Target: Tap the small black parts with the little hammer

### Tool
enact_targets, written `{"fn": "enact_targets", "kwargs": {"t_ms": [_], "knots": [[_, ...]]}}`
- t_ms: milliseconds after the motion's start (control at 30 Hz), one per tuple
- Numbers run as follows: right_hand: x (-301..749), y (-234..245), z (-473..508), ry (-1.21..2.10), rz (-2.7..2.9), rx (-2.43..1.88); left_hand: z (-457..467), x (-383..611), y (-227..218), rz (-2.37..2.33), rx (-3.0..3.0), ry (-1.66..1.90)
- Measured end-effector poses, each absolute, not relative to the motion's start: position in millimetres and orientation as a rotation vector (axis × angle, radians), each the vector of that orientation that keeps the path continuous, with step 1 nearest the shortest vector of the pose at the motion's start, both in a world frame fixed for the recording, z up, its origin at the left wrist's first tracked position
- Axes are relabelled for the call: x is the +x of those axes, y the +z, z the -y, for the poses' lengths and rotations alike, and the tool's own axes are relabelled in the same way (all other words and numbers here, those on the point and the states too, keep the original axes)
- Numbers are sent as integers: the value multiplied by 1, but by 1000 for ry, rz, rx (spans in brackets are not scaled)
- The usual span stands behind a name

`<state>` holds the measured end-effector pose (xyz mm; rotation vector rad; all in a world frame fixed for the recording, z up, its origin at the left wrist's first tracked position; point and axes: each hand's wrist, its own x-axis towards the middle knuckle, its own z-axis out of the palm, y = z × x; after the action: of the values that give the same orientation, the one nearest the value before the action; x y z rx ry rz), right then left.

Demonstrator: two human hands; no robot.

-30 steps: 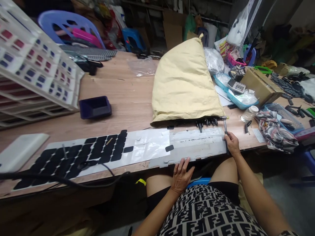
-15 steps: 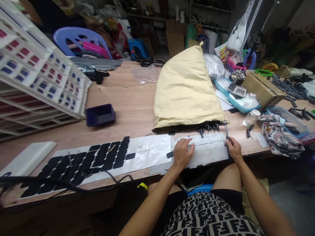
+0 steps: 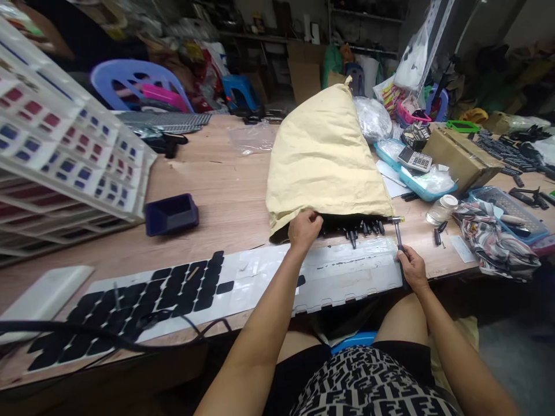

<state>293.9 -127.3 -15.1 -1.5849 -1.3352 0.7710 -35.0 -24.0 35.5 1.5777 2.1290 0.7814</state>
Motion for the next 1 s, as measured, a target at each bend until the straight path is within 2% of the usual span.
{"fn": "enact_targets", "kwargs": {"t_ms": [133,300,400,600,1000], "knots": [[292,-12,128,781,1328,-1595,38,-20,16,-2243,1448,615],[292,-12,128,793,1321,-1610,49,-21,11,-2261,1415,618],[292,-14,128,785,1330,-1601,68,-26,10,-2165,1433,668],[292,-13,129,768,1353,-1611,101,-8,-15,-1692,1919,692],[293,-13,133,754,1389,-1579,92,0,-35,-1600,1920,807]]}}
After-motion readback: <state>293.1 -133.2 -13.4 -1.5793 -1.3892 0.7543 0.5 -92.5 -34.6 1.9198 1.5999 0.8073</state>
